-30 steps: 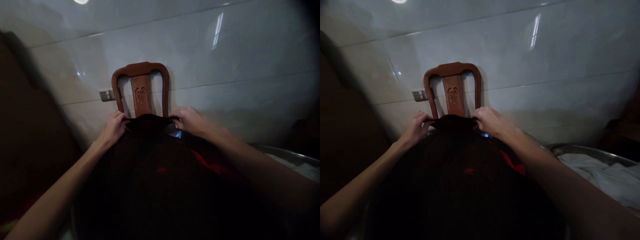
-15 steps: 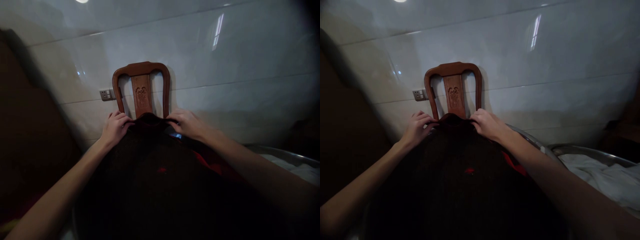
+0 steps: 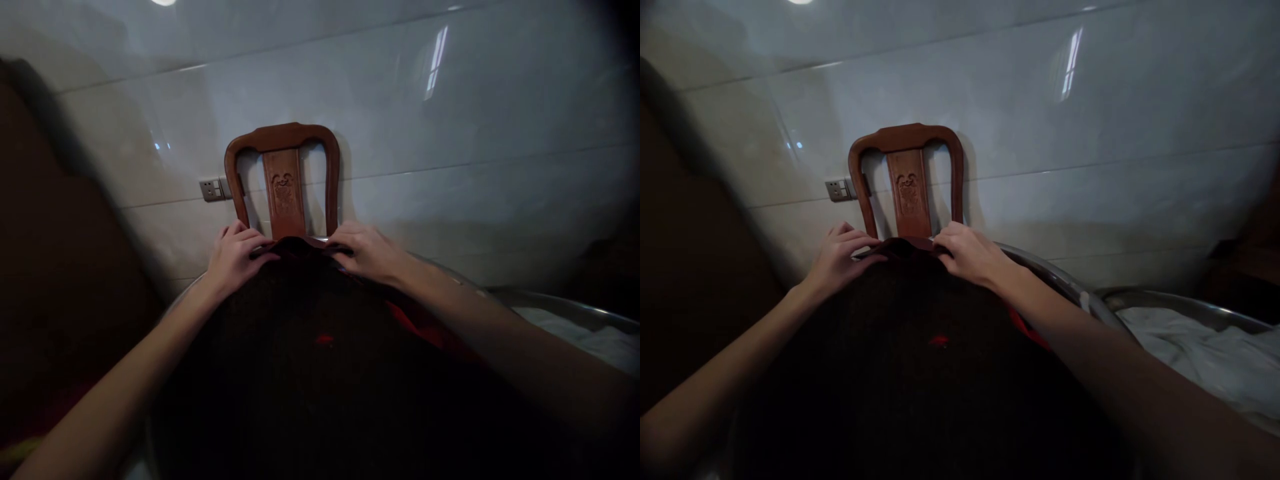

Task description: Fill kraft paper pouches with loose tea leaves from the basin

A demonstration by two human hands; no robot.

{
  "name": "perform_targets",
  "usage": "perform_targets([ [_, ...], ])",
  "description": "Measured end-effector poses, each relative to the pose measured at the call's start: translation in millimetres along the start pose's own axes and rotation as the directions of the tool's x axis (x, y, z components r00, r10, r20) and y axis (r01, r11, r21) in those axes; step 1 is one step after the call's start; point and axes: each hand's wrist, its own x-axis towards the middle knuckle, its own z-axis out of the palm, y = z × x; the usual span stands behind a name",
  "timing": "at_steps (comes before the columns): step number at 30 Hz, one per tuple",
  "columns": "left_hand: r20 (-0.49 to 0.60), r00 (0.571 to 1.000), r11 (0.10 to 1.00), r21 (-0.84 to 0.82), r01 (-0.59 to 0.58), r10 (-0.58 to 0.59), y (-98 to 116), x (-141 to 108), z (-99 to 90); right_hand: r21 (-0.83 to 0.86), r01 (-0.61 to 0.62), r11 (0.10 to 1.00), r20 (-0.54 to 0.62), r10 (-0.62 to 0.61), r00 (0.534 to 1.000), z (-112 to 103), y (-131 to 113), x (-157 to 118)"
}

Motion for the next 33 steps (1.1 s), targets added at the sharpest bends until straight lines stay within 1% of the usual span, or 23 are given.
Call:
perform_targets([
  [2,0.001,0.999,0.999,0.010,-0.033,0.033,2,0,1.3,0.006,0.033,0.999,0.039,-0.033,0.999,0,-6,1],
  [4,-0.010,0.999,0.999,0.008,-0.052,0.052,2,-1,2.5,-0.013,0.042,0.999,0.058,-0.041,0.997,2,-9,2],
  [9,-0.015,0.998,0.998,-0.006,-0.060,0.060,2,-1,2.8,-0.047,0.003,0.999,0.040,-0.001,0.999,7,-8,3],
  [13,-0.001,0.999,0.999,-0.015,-0.051,0.051,3,0,2.5,0.005,0.029,1.000,0.012,-0.029,1.000,6,-11,2],
  [16,0.009,0.999,0.999,-0.010,-0.045,0.045,4,0,3.2,0.039,0.052,0.998,0.021,-0.053,0.998,7,-14,3],
  [20,0.011,0.998,0.998,-0.017,-0.059,0.059,3,-1,4.0,-0.006,0.056,0.998,0.062,-0.056,0.997,10,-14,4],
  [25,0.013,0.997,0.997,-0.018,-0.079,0.079,4,0,4.3,-0.060,0.073,0.996,0.050,-0.070,0.996,9,-18,4],
  [30,0.013,0.994,0.994,-0.010,-0.109,0.109,7,0,4.1,-0.121,0.101,0.988,0.147,-0.083,0.986,8,-25,6],
  [33,0.030,0.994,0.995,-0.012,-0.102,0.102,7,-1,3.4,-0.159,0.104,0.982,0.146,-0.081,0.986,11,-25,6],
])
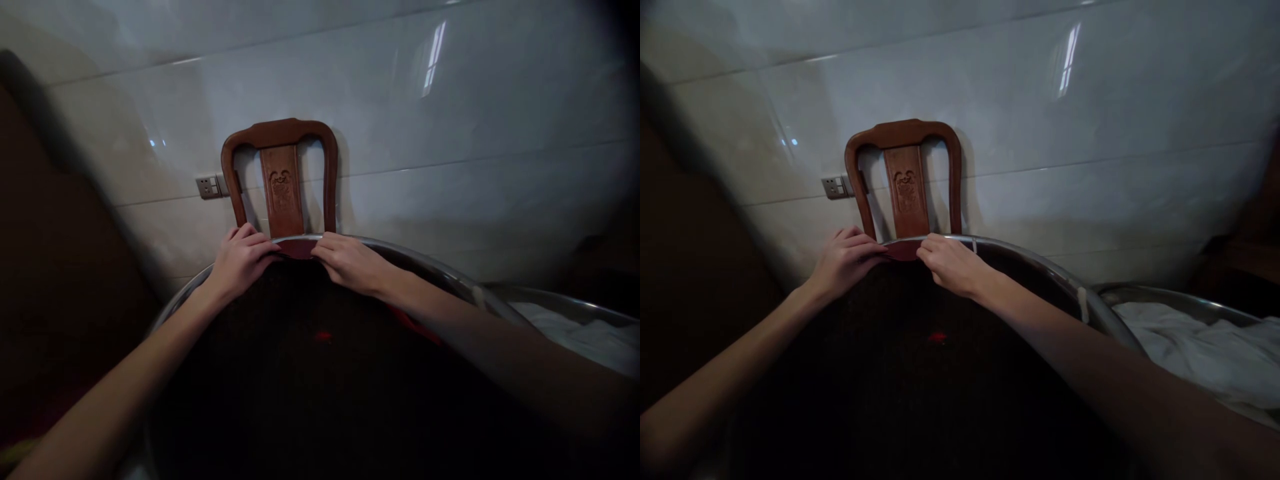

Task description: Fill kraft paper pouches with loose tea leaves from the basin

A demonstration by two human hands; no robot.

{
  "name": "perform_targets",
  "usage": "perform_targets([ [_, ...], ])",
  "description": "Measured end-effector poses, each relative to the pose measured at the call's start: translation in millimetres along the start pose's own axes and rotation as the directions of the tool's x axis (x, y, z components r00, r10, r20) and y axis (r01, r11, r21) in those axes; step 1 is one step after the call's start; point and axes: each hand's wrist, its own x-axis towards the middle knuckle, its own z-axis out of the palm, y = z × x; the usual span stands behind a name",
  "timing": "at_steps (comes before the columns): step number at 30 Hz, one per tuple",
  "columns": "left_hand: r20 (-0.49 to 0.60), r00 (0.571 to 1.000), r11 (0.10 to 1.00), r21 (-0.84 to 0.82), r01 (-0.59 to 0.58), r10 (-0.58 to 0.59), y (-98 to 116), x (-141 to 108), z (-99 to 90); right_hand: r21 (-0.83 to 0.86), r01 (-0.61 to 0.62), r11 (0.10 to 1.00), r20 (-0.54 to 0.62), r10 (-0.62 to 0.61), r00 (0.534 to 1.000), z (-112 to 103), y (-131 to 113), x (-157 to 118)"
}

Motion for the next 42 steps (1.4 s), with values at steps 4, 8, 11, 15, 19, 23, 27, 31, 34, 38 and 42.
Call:
perform_targets([
  [4,0.004,1.000,1.000,-0.019,0.008,-0.008,-1,0,-1.2,0.021,-0.010,1.000,-0.076,0.011,0.997,1,2,-2],
  [8,0.014,1.000,1.000,0.008,0.011,-0.011,0,2,-2.8,0.020,-0.041,0.999,-0.093,0.043,0.995,1,4,-2],
  [11,0.026,1.000,0.998,0.058,-0.006,0.005,1,3,-4.1,-0.018,-0.047,0.999,-0.061,0.046,0.997,1,2,-1],
  [15,0.053,0.998,0.991,0.131,-0.031,0.024,3,3,-4.9,-0.028,-0.023,0.999,-0.053,0.021,0.998,1,0,0],
  [19,0.065,0.997,0.988,0.148,-0.055,0.045,6,3,-3.7,0.033,0.026,0.999,-0.074,-0.023,0.997,-1,-1,-1],
  [23,0.060,0.997,0.994,0.094,-0.063,0.058,11,4,-3.4,0.014,0.039,0.999,-0.049,-0.039,0.998,2,-3,1],
  [27,0.079,0.990,0.989,0.080,-0.122,0.116,20,6,-2.9,-0.055,0.068,0.996,-0.047,-0.071,0.996,6,-8,3],
  [31,0.102,0.978,0.971,0.143,-0.193,0.180,30,6,0.6,-0.100,0.115,0.988,-0.040,-0.119,0.992,8,-12,3],
  [34,0.102,0.982,0.961,0.213,-0.178,0.159,33,6,3.1,-0.098,0.107,0.989,-0.057,-0.113,0.992,8,-13,3],
  [38,0.140,0.983,0.959,0.240,-0.151,0.120,34,6,4.4,-0.064,0.081,0.995,-0.048,-0.084,0.995,6,-15,4],
  [42,0.146,0.981,0.951,0.262,-0.166,0.131,35,6,4.9,-0.069,0.059,0.996,-0.021,-0.060,0.998,5,-16,5],
])
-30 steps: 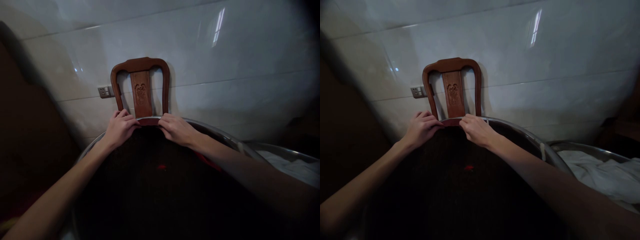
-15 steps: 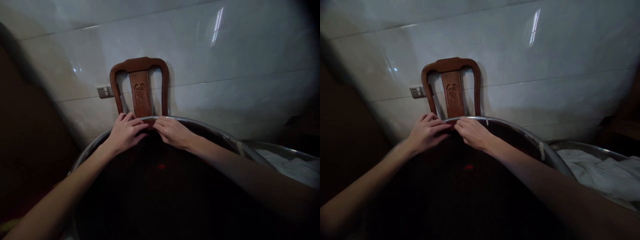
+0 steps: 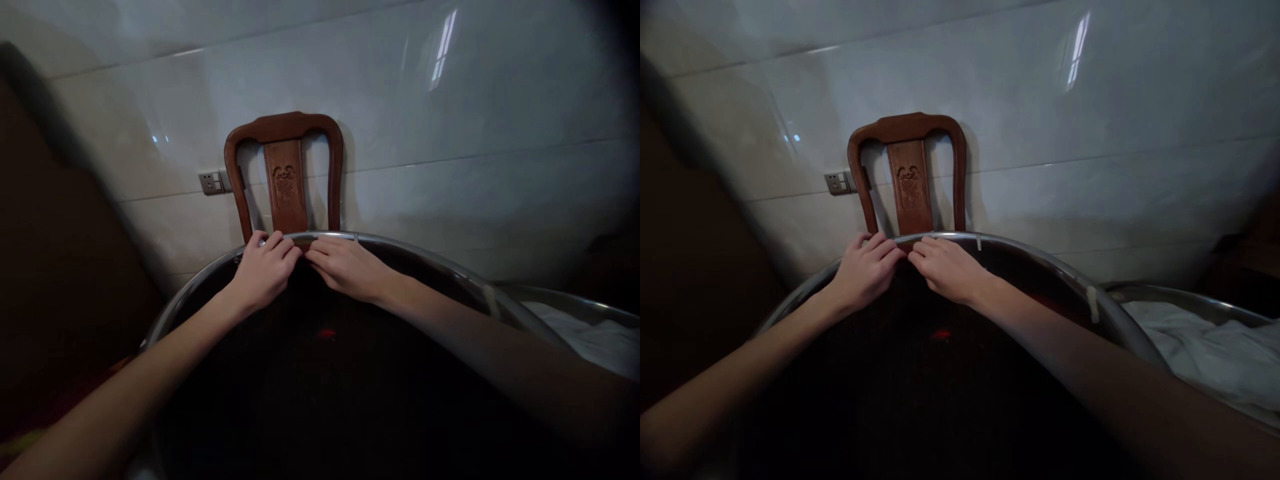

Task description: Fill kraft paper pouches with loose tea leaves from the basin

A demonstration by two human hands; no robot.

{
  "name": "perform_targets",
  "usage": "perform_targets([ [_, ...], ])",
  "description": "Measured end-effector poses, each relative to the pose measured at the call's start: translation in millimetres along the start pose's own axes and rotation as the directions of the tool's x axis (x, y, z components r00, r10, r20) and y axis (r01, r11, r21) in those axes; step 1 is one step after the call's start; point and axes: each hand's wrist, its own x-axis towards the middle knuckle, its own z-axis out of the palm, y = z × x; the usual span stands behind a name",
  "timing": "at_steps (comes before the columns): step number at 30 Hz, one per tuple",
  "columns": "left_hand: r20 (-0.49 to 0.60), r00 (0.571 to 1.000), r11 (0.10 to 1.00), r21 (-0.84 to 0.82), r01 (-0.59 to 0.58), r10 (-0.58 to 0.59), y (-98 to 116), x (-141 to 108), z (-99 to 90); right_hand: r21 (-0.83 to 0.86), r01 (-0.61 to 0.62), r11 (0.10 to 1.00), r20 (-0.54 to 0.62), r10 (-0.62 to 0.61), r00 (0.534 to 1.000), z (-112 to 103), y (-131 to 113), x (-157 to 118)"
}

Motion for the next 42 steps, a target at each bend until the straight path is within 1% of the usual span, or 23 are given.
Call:
perform_targets([
  [3,0.018,0.999,1.000,0.012,-0.027,0.027,1,0,-1.3,0.008,0.002,1.000,0.006,-0.002,1.000,0,0,0],
  [6,0.040,0.999,1.000,0.019,-0.006,0.005,1,1,-4.3,0.026,-0.003,1.000,-0.002,0.003,1.000,1,0,0],
  [9,0.063,0.998,1.000,0.015,-0.001,0.000,1,1,-6.5,0.041,-0.040,0.998,0.004,0.040,0.999,0,0,0],
  [11,0.066,0.998,1.000,0.009,-0.001,0.000,1,0,-6.2,0.061,-0.065,0.996,0.014,0.064,0.998,-2,1,0],
  [13,0.055,0.998,1.000,0.004,0.009,-0.010,0,-1,-4.4,0.076,-0.062,0.995,0.032,0.060,0.998,-5,1,0],
  [16,0.007,0.999,0.999,-0.021,0.042,-0.042,-2,-2,-1.6,0.066,-0.043,0.997,0.052,0.040,0.998,-7,2,0],
  [18,-0.018,0.998,0.997,-0.047,0.063,-0.064,-5,-2,-0.9,0.037,-0.053,0.998,0.050,0.051,0.997,-7,1,0],
  [22,-0.006,0.992,0.990,-0.066,0.127,-0.127,-13,-3,-1.0,-0.022,-0.101,0.995,0.021,0.102,0.995,-6,3,-1],
  [24,-0.012,0.984,0.983,-0.059,0.174,-0.175,-16,-4,-0.1,-0.019,-0.130,0.991,0.017,0.130,0.991,-6,5,-1],
  [26,-0.023,0.980,0.979,-0.052,0.199,-0.200,-19,-5,1.5,-0.004,-0.133,0.991,0.021,0.133,0.991,-6,8,-1],
  [31,-0.048,0.980,0.977,-0.109,0.185,-0.191,-18,-7,3.8,0.025,-0.106,0.994,0.012,0.106,0.994,-7,11,-4],
  [35,-0.042,0.988,0.976,-0.167,0.140,-0.149,-14,-5,3.4,0.043,-0.121,0.992,0.050,0.119,0.992,-7,9,-4],
  [38,-0.040,0.989,0.983,-0.127,0.136,-0.142,-12,-3,4.5,0.048,-0.124,0.991,0.069,0.120,0.990,-9,7,-3],
  [42,-0.013,0.980,0.977,-0.073,0.199,-0.200,-14,-3,6.2,0.060,-0.168,0.984,0.081,0.163,0.983,-13,12,-3],
])
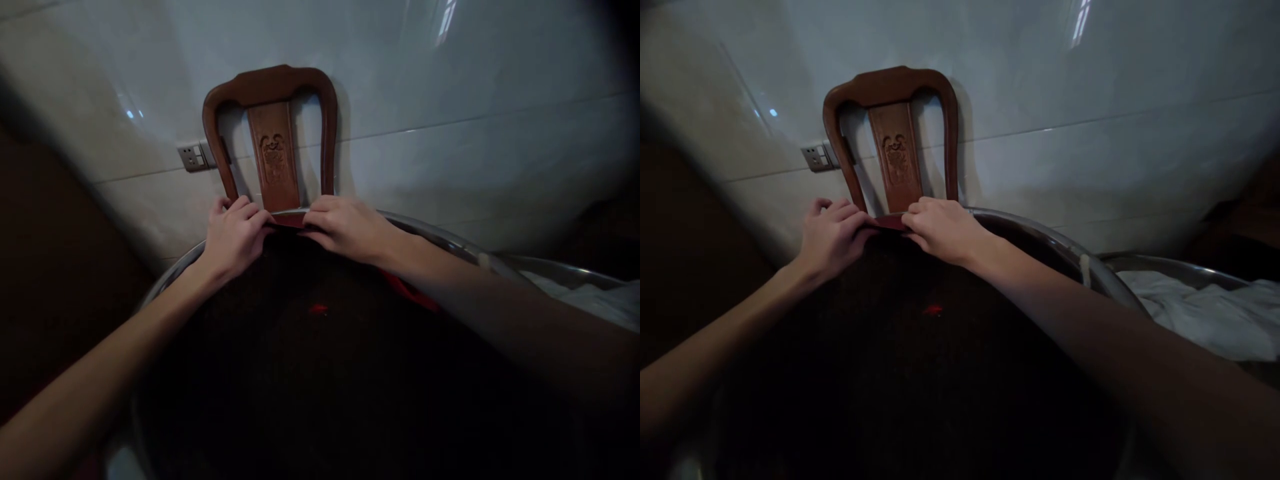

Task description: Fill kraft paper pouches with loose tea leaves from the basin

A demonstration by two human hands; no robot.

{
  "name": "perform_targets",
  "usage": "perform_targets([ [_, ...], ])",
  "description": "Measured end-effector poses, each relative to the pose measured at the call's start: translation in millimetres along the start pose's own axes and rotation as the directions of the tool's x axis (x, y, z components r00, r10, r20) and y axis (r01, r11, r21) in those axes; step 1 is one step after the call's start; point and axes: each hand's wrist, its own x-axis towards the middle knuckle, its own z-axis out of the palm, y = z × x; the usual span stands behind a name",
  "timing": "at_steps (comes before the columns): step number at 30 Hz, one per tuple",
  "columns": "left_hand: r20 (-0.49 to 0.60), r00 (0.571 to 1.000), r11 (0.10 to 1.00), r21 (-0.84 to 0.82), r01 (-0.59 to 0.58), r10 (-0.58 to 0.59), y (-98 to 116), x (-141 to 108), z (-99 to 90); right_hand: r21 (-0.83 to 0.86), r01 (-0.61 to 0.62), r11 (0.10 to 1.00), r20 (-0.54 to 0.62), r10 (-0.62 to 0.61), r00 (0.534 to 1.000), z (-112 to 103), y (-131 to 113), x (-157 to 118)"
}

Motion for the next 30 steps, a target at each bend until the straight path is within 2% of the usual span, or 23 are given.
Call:
perform_targets([
  [3,0.007,0.999,0.999,-0.001,0.047,-0.047,-6,1,-0.5,-0.003,-0.046,0.999,-0.001,0.046,0.999,-4,7,-1],
  [8,0.012,0.998,0.997,-0.025,0.069,-0.069,-20,0,0.2,-0.104,-0.135,0.985,-0.076,0.128,0.989,-3,18,-4],
  [11,-0.022,0.994,0.994,-0.005,0.111,-0.111,-26,-1,3.6,-0.118,-0.153,0.981,-0.124,0.139,0.983,-2,25,-6],
  [14,-0.058,0.987,0.989,-0.016,0.149,-0.150,-28,-2,7.1,-0.091,-0.197,0.976,-0.110,0.187,0.976,-1,33,-8],
  [18,-0.077,0.981,0.983,-0.070,0.172,-0.177,-33,-3,9.3,0.046,-0.264,0.964,-0.052,0.266,0.963,6,45,-12],
  [23,-0.114,0.965,0.969,-0.107,0.224,-0.236,-44,-7,10.2,0.235,-0.258,0.937,0.013,0.262,0.965,17,53,-17],
  [26,-0.109,0.967,0.971,-0.088,0.223,-0.232,-44,-6,9.7,0.314,-0.268,0.911,0.055,0.265,0.963,18,52,-18],
  [28,-0.111,0.969,0.974,-0.076,0.214,-0.222,-41,-5,9.5,0.388,-0.326,0.862,0.097,0.313,0.945,19,51,-18],
  [30,-0.122,0.964,0.970,-0.080,0.230,-0.238,-37,-6,10.9,0.500,-0.380,0.778,0.128,0.368,0.921,22,51,-17],
])
